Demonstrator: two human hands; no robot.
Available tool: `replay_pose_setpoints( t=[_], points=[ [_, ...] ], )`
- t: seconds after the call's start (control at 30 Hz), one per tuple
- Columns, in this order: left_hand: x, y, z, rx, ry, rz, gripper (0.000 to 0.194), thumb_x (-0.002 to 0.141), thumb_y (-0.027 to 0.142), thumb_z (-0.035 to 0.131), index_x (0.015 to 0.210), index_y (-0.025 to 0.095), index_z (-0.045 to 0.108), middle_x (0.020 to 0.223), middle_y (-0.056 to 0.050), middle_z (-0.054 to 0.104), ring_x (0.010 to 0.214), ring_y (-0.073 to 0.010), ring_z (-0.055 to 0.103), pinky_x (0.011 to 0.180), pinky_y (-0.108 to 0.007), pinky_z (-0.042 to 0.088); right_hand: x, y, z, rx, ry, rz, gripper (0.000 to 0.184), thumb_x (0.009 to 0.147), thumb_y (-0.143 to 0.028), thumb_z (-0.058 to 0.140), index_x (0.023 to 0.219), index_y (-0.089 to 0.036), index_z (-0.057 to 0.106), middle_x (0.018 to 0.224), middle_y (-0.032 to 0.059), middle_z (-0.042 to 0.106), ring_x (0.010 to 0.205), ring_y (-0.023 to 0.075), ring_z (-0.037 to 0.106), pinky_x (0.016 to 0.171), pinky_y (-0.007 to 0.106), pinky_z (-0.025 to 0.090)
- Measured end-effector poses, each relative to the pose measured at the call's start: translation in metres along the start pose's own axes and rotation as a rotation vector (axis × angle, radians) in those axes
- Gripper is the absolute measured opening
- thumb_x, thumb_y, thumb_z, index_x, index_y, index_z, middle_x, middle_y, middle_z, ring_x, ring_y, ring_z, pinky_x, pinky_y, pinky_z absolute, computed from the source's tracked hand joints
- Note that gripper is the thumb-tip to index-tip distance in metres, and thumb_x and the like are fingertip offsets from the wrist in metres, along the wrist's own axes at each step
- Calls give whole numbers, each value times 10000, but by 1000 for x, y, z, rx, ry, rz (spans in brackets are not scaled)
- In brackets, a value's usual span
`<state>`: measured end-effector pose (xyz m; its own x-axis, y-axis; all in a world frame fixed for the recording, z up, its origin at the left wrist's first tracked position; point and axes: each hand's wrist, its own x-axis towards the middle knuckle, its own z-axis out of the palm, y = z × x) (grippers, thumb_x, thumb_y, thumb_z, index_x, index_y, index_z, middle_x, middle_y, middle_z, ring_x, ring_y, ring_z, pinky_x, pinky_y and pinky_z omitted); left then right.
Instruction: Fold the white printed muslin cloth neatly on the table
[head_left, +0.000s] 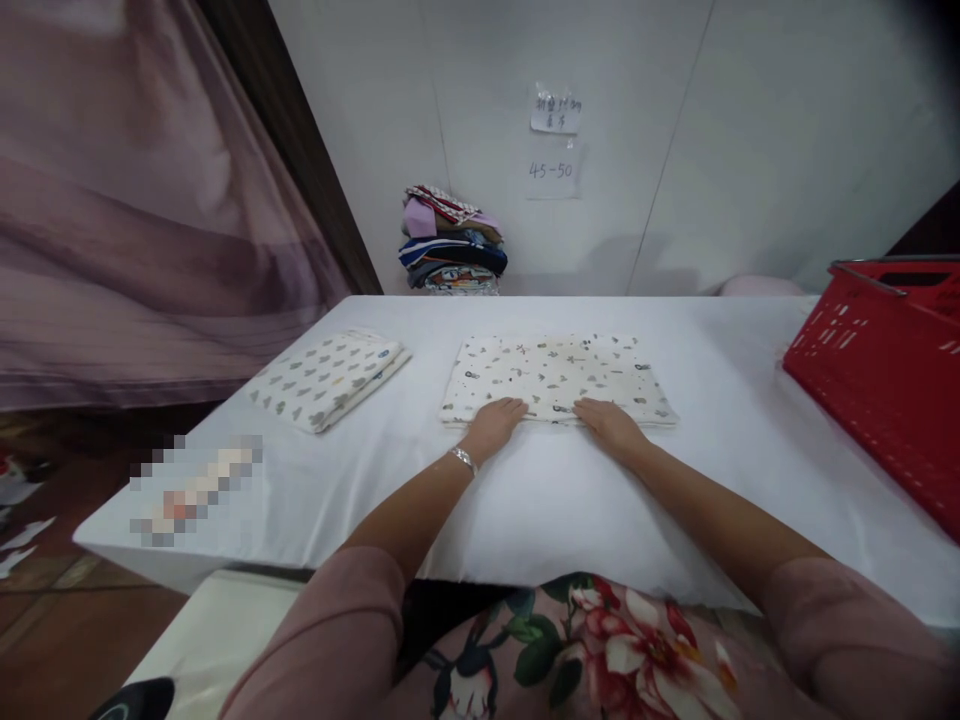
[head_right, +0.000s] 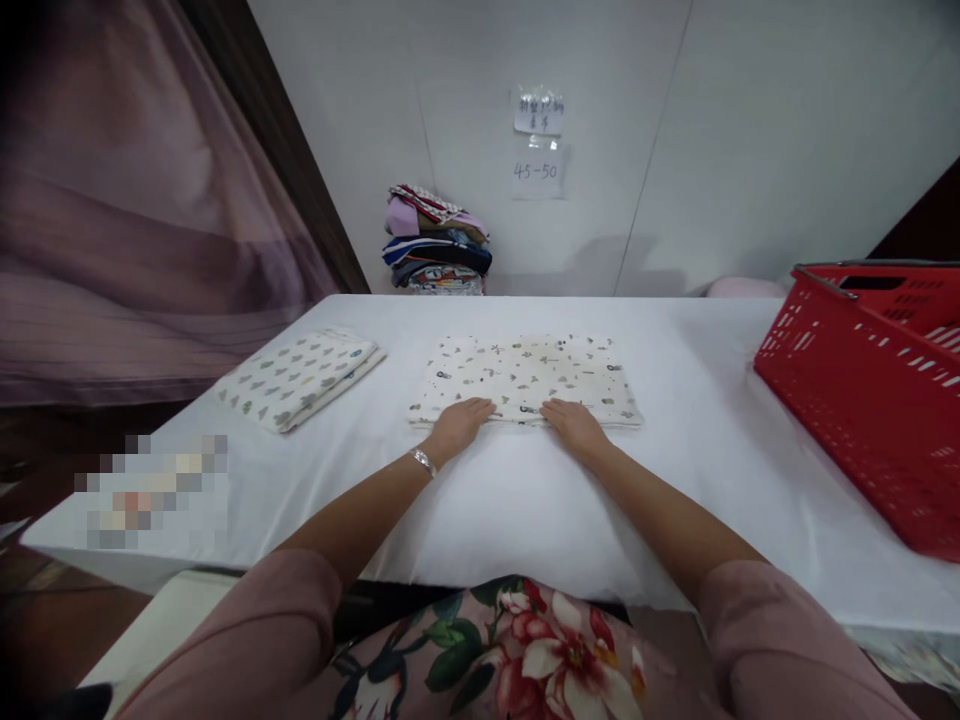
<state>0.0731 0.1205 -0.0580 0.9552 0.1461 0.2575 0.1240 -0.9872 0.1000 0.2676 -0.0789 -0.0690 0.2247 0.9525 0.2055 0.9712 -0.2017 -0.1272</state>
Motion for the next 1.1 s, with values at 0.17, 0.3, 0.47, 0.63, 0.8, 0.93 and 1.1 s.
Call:
replay_pose_setpoints(
  t=[0.17, 0.3, 0.47, 0.63, 0.8, 0.93, 1.1],
  points=[
    [-4, 4, 3, -21, 42, -16, 370, 888, 73, 408, 1205, 167, 574, 1256, -83, 598, 1154, -193, 536, 988, -350, 437, -4, -7, -2, -24, -19, 18, 442, 912, -156, 324, 1292, -193, 547, 1359, 83, 517, 1283, 255, 435, 1033, 483, 358],
    [-4, 5, 6, -36, 67, -28, 368, 897, 89, 405, 1209, 191, 571, 1246, -59, 606, 1148, -177, 542, 989, -335, 437, 11, -33, -2, -54, 27, 21, 463, 908, -202, 333, 1341, -134, 483, 1410, 124, 451, 1340, 284, 346, 1070, 512, 294],
    [-8, 4, 8, -44, 87, -59, 359, 899, 111, 417, 1219, 181, 565, 1264, -69, 597, 1169, -181, 534, 999, -343, 430, 28, -65, 14, -38, 27, -94, 453, 928, -283, 312, 1324, -163, 495, 1394, 117, 474, 1306, 268, 400, 1053, 501, 313],
    [-29, -7, -4, -34, 88, -114, 329, 929, 184, 398, 1218, 184, 555, 1254, -68, 604, 1198, -183, 515, 1033, -365, 390, 27, -66, 23, -26, 62, -99, 466, 945, -319, 279, 1316, -153, 507, 1399, 113, 467, 1310, 260, 398, 1057, 482, 313],
    [-52, -19, -14, -5, 107, -197, 303, 944, 324, 409, 1187, 231, 566, 1292, -51, 580, 1274, -212, 445, 1096, -468, 290, 24, -62, 28, 1, 89, -95, 464, 946, -332, 263, 1314, -206, 516, 1387, 86, 486, 1300, 247, 416, 1055, 482, 322],
    [-55, -18, -12, 22, 118, -213, 303, 944, 343, 407, 1185, 243, 563, 1317, -48, 562, 1288, -225, 428, 1111, -506, 249, 31, -72, 27, -30, 115, -53, 464, 937, -363, 293, 1326, -219, 503, 1389, 84, 483, 1312, 262, 398, 1058, 517, 305],
    [-54, -15, -12, 17, 112, -221, 293, 941, 326, 419, 1185, 247, 561, 1315, -45, 564, 1277, -224, 442, 1103, -492, 271, 48, -99, 29, -45, 87, -120, 498, 927, -393, 339, 1358, -180, 471, 1444, 106, 403, 1350, 276, 334, 1084, 526, 261]
  ],
)
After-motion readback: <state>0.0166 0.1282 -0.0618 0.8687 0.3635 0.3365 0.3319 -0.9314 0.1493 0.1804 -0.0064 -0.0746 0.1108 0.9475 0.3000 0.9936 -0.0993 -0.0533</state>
